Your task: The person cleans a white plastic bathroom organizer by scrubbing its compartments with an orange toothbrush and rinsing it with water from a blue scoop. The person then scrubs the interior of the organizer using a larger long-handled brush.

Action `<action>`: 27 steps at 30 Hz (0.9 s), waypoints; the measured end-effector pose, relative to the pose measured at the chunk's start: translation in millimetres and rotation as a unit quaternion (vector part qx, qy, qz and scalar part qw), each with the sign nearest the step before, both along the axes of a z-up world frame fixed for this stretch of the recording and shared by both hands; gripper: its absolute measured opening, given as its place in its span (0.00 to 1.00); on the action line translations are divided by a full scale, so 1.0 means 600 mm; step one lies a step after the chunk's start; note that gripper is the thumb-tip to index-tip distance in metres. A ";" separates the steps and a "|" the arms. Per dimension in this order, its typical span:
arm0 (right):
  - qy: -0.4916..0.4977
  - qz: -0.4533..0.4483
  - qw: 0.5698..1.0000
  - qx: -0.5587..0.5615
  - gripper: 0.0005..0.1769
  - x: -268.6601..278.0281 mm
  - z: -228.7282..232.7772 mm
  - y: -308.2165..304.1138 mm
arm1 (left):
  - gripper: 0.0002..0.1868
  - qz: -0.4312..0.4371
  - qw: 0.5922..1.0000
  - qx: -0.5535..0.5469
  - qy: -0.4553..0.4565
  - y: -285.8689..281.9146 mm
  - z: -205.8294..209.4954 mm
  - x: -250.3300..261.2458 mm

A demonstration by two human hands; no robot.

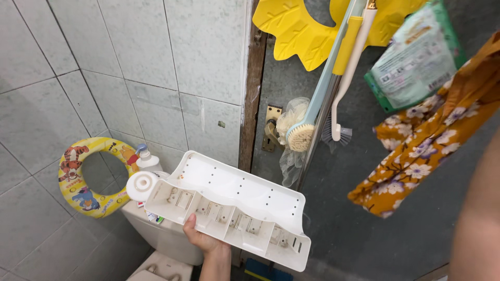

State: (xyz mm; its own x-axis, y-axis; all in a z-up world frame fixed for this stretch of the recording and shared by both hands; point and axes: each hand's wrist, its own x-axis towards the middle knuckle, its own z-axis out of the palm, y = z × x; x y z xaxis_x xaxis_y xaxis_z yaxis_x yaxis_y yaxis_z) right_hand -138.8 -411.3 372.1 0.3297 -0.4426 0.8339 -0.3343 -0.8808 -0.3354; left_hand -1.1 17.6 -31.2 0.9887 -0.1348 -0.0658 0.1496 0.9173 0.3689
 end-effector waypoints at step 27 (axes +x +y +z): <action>-0.019 0.061 0.972 -0.225 0.08 0.067 0.000 0.069 | 0.45 -0.016 1.000 -0.004 0.001 0.023 0.007 -0.015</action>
